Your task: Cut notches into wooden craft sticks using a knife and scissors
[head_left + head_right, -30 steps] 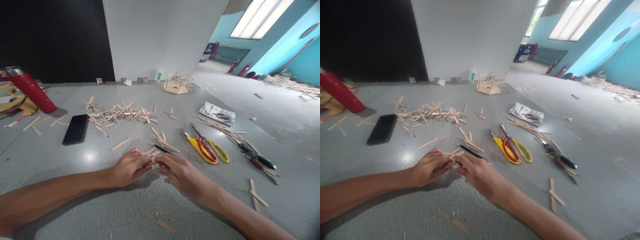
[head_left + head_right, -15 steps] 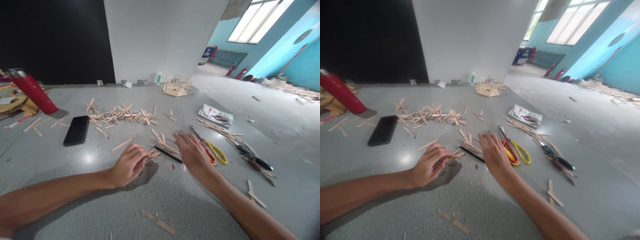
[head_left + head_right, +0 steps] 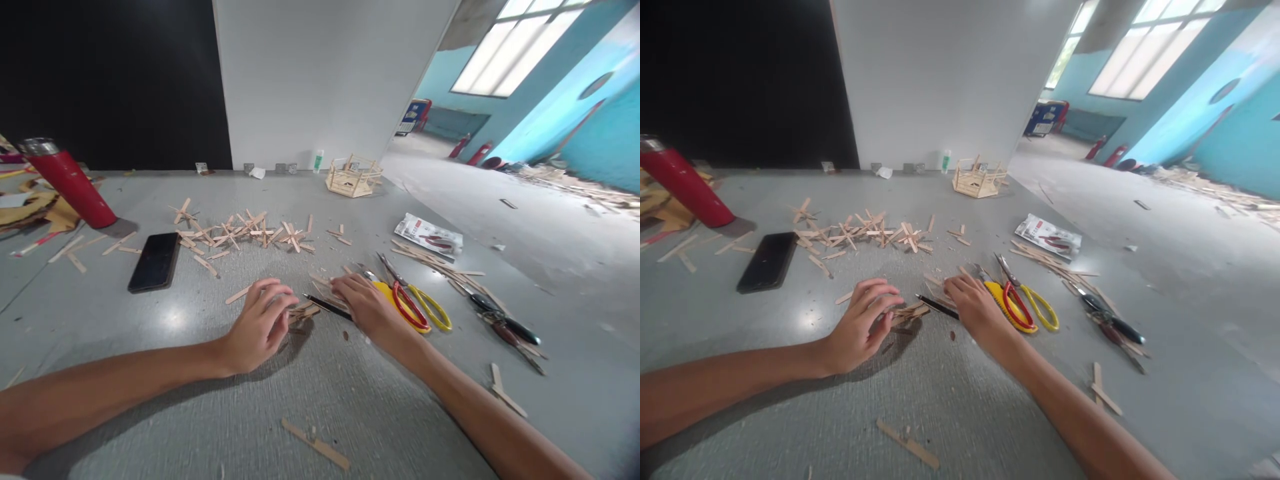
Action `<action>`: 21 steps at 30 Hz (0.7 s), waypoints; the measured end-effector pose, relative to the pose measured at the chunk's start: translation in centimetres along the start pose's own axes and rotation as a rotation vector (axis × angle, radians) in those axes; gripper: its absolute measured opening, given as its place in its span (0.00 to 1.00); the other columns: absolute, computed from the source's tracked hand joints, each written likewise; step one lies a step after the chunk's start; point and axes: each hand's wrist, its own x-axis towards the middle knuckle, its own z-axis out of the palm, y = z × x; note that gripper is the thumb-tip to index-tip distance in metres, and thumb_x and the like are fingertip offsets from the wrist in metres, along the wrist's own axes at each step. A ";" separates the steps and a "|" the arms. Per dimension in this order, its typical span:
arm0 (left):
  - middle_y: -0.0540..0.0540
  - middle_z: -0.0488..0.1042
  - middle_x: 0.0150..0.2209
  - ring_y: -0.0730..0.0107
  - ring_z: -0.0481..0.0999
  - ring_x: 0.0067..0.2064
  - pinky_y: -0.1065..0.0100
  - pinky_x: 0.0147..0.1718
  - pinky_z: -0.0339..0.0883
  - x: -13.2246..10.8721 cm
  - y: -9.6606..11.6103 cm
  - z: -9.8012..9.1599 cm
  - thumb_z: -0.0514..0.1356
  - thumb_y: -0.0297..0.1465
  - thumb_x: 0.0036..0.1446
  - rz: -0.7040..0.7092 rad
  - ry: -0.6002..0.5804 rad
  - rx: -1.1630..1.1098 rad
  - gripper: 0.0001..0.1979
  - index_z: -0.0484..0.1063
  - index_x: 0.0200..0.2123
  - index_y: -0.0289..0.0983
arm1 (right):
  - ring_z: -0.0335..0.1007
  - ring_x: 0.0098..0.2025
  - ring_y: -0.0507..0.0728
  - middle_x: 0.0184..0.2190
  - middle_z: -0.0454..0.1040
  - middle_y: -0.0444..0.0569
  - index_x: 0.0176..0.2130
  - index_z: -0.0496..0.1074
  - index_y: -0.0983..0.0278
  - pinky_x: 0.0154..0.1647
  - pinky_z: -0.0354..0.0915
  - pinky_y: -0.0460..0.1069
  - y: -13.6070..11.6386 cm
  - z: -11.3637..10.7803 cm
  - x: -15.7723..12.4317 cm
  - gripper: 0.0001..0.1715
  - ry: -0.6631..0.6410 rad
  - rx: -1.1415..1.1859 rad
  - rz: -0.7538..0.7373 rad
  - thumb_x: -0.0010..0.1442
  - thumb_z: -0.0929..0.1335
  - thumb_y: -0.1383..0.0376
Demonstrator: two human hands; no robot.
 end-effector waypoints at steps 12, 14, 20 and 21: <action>0.40 0.72 0.50 0.53 0.65 0.57 0.50 0.55 0.68 0.0 -0.1 0.0 0.53 0.20 0.67 0.001 -0.012 -0.006 0.15 0.67 0.53 0.40 | 0.69 0.31 0.58 0.27 0.75 0.50 0.33 0.73 0.63 0.32 0.58 0.49 -0.7 -0.3 0.0 0.12 0.089 0.042 0.113 0.67 0.63 0.71; 0.40 0.72 0.50 0.53 0.66 0.57 0.50 0.55 0.67 0.0 -0.1 -0.1 0.53 0.20 0.67 -0.001 -0.012 -0.017 0.15 0.67 0.54 0.39 | 0.69 0.28 0.57 0.26 0.75 0.49 0.34 0.72 0.62 0.30 0.59 0.49 -0.9 -0.3 0.1 0.10 0.137 0.097 0.148 0.66 0.63 0.71; 0.38 0.75 0.49 0.59 0.75 0.50 0.59 0.49 0.72 0.1 0.3 -0.4 0.53 0.25 0.71 -0.017 -0.020 -0.066 0.16 0.62 0.60 0.36 | 0.73 0.27 0.53 0.30 0.78 0.47 0.39 0.72 0.63 0.30 0.67 0.46 -3.4 -0.9 0.0 0.08 0.307 0.327 0.231 0.69 0.64 0.66; 0.37 0.76 0.49 0.59 0.76 0.49 0.59 0.47 0.73 0.0 0.3 -0.5 0.54 0.28 0.72 -0.022 -0.017 -0.068 0.17 0.61 0.62 0.36 | 0.73 0.27 0.53 0.30 0.79 0.47 0.40 0.73 0.63 0.29 0.68 0.45 -4.2 -1.1 -0.1 0.08 0.308 0.364 0.220 0.69 0.64 0.65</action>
